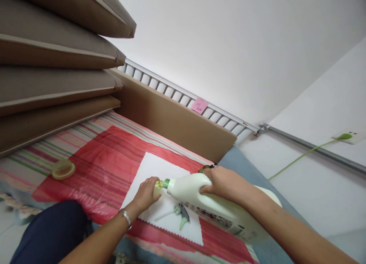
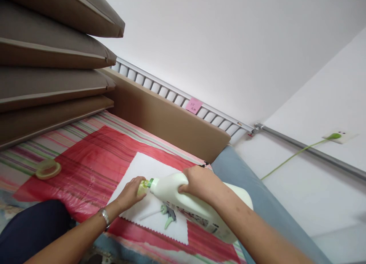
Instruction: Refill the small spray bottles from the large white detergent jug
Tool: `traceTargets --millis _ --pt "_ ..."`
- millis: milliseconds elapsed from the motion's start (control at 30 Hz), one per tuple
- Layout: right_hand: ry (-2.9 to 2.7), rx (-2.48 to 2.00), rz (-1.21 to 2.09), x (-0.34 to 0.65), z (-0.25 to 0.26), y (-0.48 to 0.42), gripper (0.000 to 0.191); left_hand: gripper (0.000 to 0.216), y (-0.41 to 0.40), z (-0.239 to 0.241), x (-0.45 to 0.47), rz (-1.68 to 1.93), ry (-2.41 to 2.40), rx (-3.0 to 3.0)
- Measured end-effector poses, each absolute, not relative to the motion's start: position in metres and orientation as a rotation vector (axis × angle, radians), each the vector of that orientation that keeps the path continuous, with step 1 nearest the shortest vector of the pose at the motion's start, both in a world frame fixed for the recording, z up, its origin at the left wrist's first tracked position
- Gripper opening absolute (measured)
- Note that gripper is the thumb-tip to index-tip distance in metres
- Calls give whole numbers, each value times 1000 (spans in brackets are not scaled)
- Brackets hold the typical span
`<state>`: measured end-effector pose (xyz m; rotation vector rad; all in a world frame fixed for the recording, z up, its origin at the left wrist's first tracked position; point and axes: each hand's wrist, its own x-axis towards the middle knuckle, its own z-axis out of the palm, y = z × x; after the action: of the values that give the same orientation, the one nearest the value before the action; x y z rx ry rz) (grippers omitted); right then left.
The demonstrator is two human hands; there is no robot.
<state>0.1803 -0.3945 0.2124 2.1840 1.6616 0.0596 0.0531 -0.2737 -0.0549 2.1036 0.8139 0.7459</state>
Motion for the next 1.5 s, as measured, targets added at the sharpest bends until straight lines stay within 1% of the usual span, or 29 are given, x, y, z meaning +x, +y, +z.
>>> traceTargets --millis 300,667,1233,1500 --pt "1660 2193 64 175 215 -393 24 44 -273 -57 53 755 806 2100" --pt "1648 2201 14 171 218 -390 29 44 -273 -58 53 758 811 2105" --pt "1619 2141 52 174 217 -384 32 44 -270 -66 56 788 788 2122" --pt "1616 2148 51 169 219 -379 27 43 -270 -65 55 802 775 2108"
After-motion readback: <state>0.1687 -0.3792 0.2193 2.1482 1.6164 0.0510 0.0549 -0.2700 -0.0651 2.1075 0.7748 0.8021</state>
